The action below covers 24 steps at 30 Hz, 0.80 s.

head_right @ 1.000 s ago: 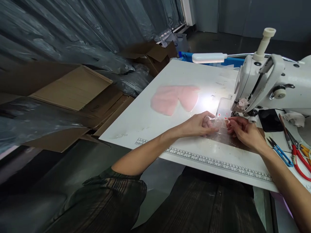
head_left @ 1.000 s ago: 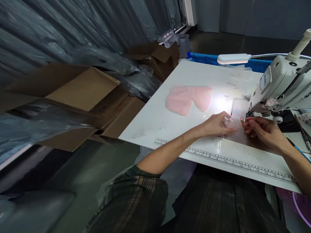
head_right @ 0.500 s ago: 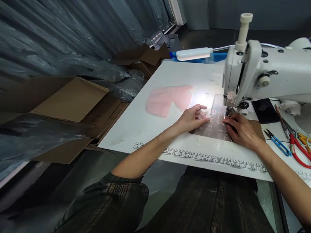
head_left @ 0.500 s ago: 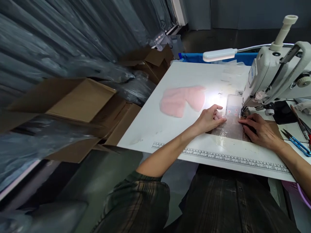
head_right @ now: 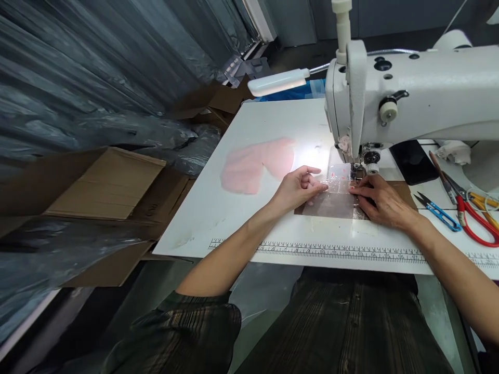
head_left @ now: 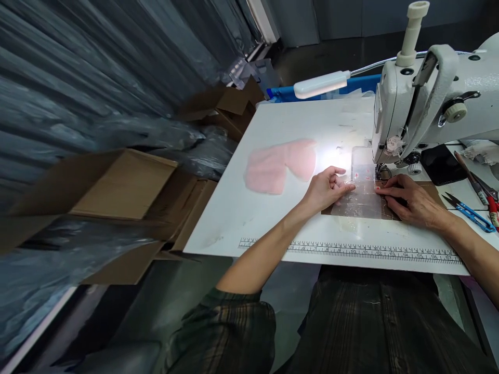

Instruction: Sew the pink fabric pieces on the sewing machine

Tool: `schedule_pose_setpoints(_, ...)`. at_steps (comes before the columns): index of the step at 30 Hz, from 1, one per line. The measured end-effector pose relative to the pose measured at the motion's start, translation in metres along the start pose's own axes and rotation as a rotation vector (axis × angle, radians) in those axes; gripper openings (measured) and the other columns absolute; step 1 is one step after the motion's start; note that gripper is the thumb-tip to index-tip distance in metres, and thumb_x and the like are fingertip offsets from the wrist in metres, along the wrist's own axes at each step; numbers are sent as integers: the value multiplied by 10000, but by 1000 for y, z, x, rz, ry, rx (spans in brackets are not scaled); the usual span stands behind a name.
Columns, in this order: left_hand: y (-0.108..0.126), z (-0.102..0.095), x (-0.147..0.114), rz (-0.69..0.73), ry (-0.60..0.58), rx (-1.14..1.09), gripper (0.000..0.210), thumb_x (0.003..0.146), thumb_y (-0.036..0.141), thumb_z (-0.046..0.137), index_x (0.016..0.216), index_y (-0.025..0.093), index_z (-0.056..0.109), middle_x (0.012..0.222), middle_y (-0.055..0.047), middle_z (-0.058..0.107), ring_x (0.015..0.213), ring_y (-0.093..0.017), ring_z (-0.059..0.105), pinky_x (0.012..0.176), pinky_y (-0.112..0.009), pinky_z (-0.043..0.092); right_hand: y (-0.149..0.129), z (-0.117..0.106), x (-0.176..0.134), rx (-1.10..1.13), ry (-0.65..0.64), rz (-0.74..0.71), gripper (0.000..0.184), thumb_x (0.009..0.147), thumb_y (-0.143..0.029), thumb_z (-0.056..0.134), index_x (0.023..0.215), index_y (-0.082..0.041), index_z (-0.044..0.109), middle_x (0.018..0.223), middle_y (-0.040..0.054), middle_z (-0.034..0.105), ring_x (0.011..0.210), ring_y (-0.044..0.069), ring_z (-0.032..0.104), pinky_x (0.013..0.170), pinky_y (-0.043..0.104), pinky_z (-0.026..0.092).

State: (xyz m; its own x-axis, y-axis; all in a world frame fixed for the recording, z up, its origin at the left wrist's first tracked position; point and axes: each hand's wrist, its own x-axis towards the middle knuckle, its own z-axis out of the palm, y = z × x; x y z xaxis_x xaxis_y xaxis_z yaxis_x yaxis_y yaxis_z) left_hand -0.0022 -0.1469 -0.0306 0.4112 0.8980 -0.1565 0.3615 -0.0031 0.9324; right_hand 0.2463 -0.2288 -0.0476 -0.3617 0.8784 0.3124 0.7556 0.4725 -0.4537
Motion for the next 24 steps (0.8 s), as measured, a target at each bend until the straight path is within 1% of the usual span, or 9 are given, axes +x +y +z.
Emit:
schedule_pose_setpoints(2,2,0,-1,-12,13,3,394,768,245,816,1068,171,571,603,58,591,509,-101,588,452,-226,504,-1,-1,0,0,3,-8,358,982,-326,462,1174,-234,750,1093,126,623,999,243,647,913,430,588)
schedule_pose_setpoints(4,4,0,-2,-15,14,-3,405,770,255,816,1082,167,573,597,58,587,518,-105,594,454,-225,504,-2,-2,0,-5,-1,-9,360,985,-326,459,1174,-231,751,1093,128,626,999,246,649,913,438,590)
schedule_pose_setpoints(9,4,-5,-3,-19,-48,-3,493,767,288,831,1164,163,567,705,17,664,534,-100,614,523,-252,531,-4,-3,2,-9,-20,4,354,981,-317,463,1178,-256,751,1098,125,639,1002,250,652,916,438,590)
schedule_pose_setpoints(14,-1,-7,-1,-7,-74,9,454,794,260,790,1180,167,570,731,1,676,542,-111,631,533,-264,525,-4,-13,3,38,-38,49,379,974,-338,465,1248,-262,716,1131,111,658,943,227,673,883,403,594)
schedule_pose_setpoints(17,-1,-7,-1,-5,-71,8,474,783,272,792,1187,162,568,737,0,678,547,-111,632,542,-266,529,-5,-24,1,84,-106,6,394,984,-325,438,1250,-245,717,1083,106,676,894,210,677,876,380,589)
schedule_pose_setpoints(20,1,-7,-2,-19,-69,11,477,779,285,788,1181,156,566,730,9,667,534,-101,616,544,-265,532,-8,-29,-2,92,-181,-50,387,979,-291,440,1217,-236,741,1087,116,667,930,220,671,890,386,585)
schedule_pose_setpoints(22,2,-7,-2,-35,-73,11,495,773,291,790,1188,145,562,728,10,658,544,-103,615,542,-266,538,-9,-27,-5,72,-195,-80,376,971,-277,454,1198,-249,752,1116,123,650,988,239,657,894,402,584)
schedule_pose_setpoints(24,2,-6,-2,-43,-78,8,523,773,299,787,1213,134,556,737,3,653,583,-118,629,543,-269,547,-8,-22,-6,46,-167,-117,366,968,-266,460,1170,-248,765,1123,133,633,1031,254,641,904,420,580)
